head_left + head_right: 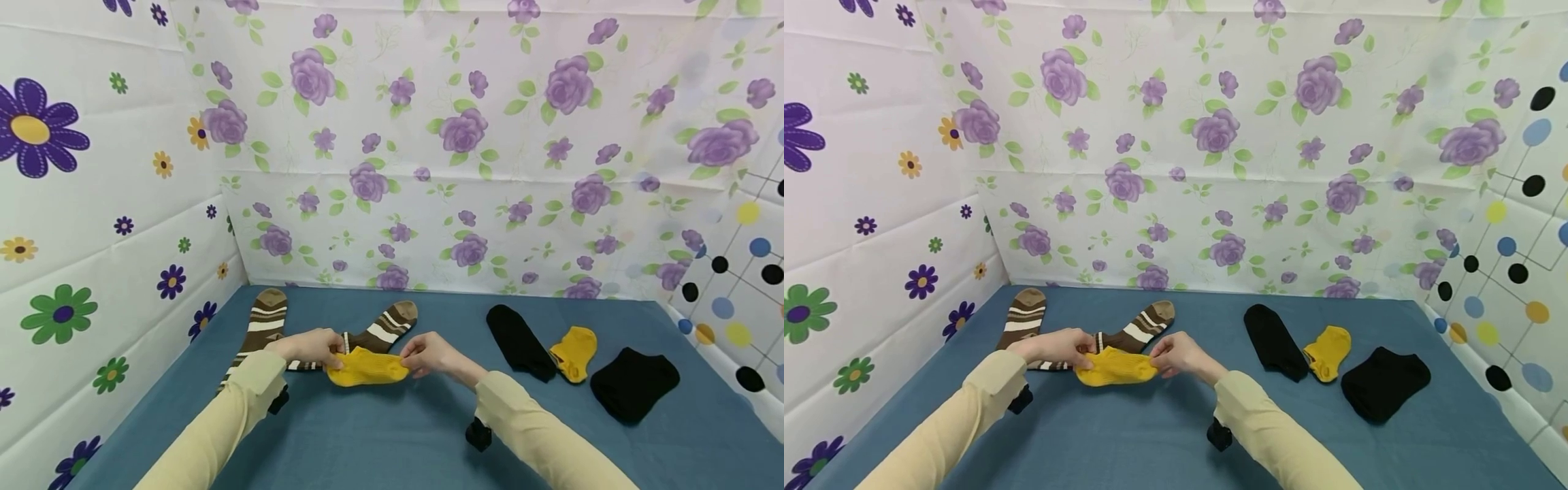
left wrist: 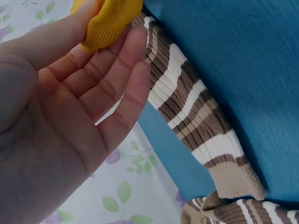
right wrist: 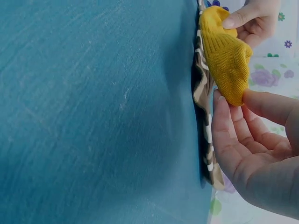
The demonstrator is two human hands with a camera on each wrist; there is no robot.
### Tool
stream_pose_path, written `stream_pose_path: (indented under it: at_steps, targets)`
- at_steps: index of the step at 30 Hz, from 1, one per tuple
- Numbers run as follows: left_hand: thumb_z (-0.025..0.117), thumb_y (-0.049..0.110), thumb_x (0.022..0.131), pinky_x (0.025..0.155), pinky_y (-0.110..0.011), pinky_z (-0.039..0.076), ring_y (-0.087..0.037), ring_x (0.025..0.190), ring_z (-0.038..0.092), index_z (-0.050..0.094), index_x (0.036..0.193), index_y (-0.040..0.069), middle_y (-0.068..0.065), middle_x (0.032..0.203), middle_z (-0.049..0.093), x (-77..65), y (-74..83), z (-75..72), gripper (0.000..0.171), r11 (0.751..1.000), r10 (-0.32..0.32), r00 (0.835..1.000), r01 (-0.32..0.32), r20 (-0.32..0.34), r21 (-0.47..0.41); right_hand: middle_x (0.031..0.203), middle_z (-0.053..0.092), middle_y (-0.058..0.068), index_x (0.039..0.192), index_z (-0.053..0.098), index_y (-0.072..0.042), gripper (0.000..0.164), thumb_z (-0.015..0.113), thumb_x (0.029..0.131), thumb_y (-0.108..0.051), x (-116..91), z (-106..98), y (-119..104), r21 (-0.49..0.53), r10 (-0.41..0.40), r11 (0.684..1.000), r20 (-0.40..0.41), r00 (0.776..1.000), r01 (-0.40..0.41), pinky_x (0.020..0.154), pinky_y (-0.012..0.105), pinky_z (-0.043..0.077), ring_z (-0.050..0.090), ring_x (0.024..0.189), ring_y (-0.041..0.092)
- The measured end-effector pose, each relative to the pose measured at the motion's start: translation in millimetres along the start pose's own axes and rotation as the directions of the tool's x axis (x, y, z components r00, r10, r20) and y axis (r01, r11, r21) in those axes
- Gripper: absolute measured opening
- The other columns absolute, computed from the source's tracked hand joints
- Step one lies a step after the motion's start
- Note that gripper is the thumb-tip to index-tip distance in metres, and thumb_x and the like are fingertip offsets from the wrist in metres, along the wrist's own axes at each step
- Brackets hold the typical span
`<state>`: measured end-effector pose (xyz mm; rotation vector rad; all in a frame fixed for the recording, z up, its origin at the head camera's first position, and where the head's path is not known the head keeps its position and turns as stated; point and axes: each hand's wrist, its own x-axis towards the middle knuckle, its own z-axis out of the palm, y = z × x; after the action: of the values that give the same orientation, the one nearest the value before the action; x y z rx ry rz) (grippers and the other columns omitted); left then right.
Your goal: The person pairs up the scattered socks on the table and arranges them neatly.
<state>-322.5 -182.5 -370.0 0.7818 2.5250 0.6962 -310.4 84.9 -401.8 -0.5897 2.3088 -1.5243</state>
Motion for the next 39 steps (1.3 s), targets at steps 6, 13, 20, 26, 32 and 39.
stream_pose_path:
  at_steps: [6,13,20,26,32,39]
  targets:
    - [0.062,0.009,0.086,0.059,-0.038,0.045,-0.033,0.067,0.054,0.059,0.083,0.005,-0.002,0.071,0.055,4.6,1.7,3.7,0.006,0.999,0.036,0.999,-0.036,-0.024,-0.007,0.075,0.061,0.009,0.09,0.063,0.006,0.01,0.064,0.083,-0.001,-1.2,-6.8,0.5,-0.001,0.006,1.0,-0.01,1.0,-0.006,0.063,0.039,0.051,0.06,0.069,0.022]
    - [0.06,0.01,0.088,0.061,-0.042,0.045,-0.038,0.069,0.055,0.06,0.083,0.005,-0.004,0.069,0.057,10.4,2.5,6.0,0.007,0.996,0.079,0.996,-0.08,-0.036,-0.032,0.076,0.061,0.008,0.09,0.063,0.006,0.011,0.064,0.083,-0.002,-0.8,-13.8,3.1,-0.014,0.026,1.0,-0.041,0.999,-0.026,0.062,0.037,0.051,0.06,0.069,0.02]
    - [0.06,0.011,0.087,0.064,-0.045,0.046,-0.035,0.068,0.055,0.06,0.083,0.005,-0.004,0.069,0.056,18.5,5.4,7.9,0.007,0.996,0.079,0.996,-0.08,-0.031,-0.032,0.077,0.061,0.009,0.09,0.064,0.006,0.011,0.065,0.082,-0.002,-2.1,-17.9,6.1,-0.013,0.055,0.998,-0.068,0.996,-0.056,0.063,0.037,0.051,0.06,0.069,0.02]
    - [0.06,0.011,0.088,0.06,-0.039,0.045,-0.037,0.069,0.056,0.06,0.084,0.007,-0.002,0.068,0.056,23.6,6.2,9.7,0.006,0.996,0.082,0.995,-0.083,-0.056,-0.017,0.078,0.061,0.008,0.09,0.064,0.005,0.011,0.065,0.083,-0.003,-2.7,-22.0,8.0,-0.021,0.072,0.997,-0.094,0.993,-0.075,0.062,0.036,0.051,0.06,0.069,0.019]
    - [0.061,0.011,0.088,0.056,-0.029,0.042,-0.035,0.066,0.055,0.06,0.085,0.006,-0.003,0.069,0.056,26.0,6.8,11.3,0.005,0.994,0.111,0.99,-0.112,-0.088,-0.009,0.078,0.061,0.008,0.09,0.064,0.004,0.01,0.064,0.083,-0.003,-2.9,-25.0,9.3,-0.028,0.079,0.996,-0.1,0.992,-0.083,0.062,0.037,0.051,0.059,0.068,0.02]
    - [0.06,0.012,0.088,0.055,-0.028,0.038,-0.033,0.063,0.052,0.06,0.084,0.007,-0.004,0.069,0.055,27.9,9.5,14.3,0.006,0.991,0.135,0.985,-0.136,-0.105,-0.005,0.077,0.06,0.008,0.09,0.064,0.004,0.01,0.064,0.083,-0.002,-3.8,-29.0,11.9,-0.018,0.089,0.996,-0.11,0.99,-0.092,0.061,0.034,0.051,0.059,0.068,0.018]
